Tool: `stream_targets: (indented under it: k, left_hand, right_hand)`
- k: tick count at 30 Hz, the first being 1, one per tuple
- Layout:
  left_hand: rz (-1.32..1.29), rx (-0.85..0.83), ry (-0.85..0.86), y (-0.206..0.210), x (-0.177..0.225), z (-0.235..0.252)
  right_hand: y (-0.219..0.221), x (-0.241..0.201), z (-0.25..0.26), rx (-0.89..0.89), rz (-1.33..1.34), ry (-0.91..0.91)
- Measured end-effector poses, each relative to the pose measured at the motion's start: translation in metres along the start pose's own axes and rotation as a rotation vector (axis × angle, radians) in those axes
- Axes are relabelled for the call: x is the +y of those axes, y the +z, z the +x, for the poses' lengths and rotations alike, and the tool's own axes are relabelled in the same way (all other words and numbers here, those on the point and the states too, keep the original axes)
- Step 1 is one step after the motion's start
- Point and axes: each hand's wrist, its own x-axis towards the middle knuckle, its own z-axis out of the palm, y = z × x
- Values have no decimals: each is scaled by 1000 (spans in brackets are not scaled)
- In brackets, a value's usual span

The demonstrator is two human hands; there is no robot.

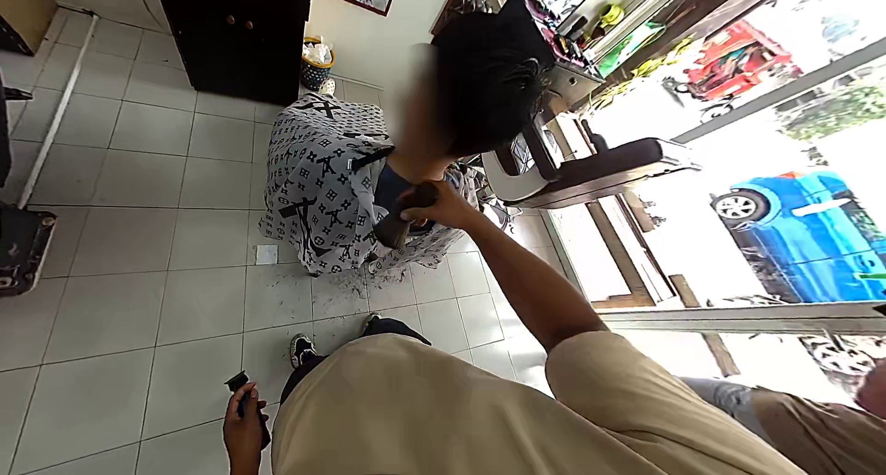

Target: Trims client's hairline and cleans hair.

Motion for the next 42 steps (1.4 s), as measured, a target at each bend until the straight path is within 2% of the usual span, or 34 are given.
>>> stream_targets:
  k: [2,3,4,7,8,10,11,14,17,20,21,23,26,27,29,31,32,34,35,37,40,42]
  left_hand:
    - [-9,26,57,4,12,3]
    - [-18,26,75,7,23,7]
    - [-26,18,98,9,34,12]
    - [-82,-41,182,26,79,37]
    - [-91,-75,210,33,97,45]
    - [-92,-123,272,51,135,59]
    - [-103,-134,314,66,155,64]
    - [-100,-151,471,118,214,60]
    - [-25,-134,635,177,267,46]
    - [53,-16,830,235,310,35]
    - [100,38,869,249,321,32]
    - [243,108,860,268,335,27]
    - [409,181,792,289,350,28]
    - [453,212,772,293,351,30]
    - [526,258,702,296,348,32]
    - [589,291,647,296,344,35]
    - [607,299,635,295,344,37]
    - [628,285,634,288,342,43]
    - [616,261,625,284,342,46]
    - [563,238,628,279,340,54]
    - [452,252,659,273,344,67]
    - [414,272,674,270,355,75]
  right_hand:
    - [-4,67,-23,499,474,64]
    - [-8,88,-23,697,613,73]
    - [-12,99,-25,748,665,66]
    - [-34,101,-24,357,477,13]
    - [-44,106,-17,350,430,10]
    - [-61,123,-4,503,466,-16]
    - [-70,120,-1,494,487,-45]
    - [-85,103,0,227,408,-103]
    - [-89,120,23,326,438,-124]
    - [-93,111,28,212,481,-242]
    - [-94,113,32,254,457,-243]
    - [-93,131,44,370,403,-274]
    - [-94,130,45,281,340,-522]
    - [-98,133,50,315,302,-558]
    - [-109,156,63,533,236,-437]
    - [-128,177,58,627,300,-245]
    - [-138,179,45,582,347,-132]
    - [-142,173,2,325,344,142]
    - [-134,172,-19,182,318,243]
    - [-95,180,-50,20,284,316]
    - [-30,198,-56,-12,324,336]
    - [-6,205,-38,51,313,336]
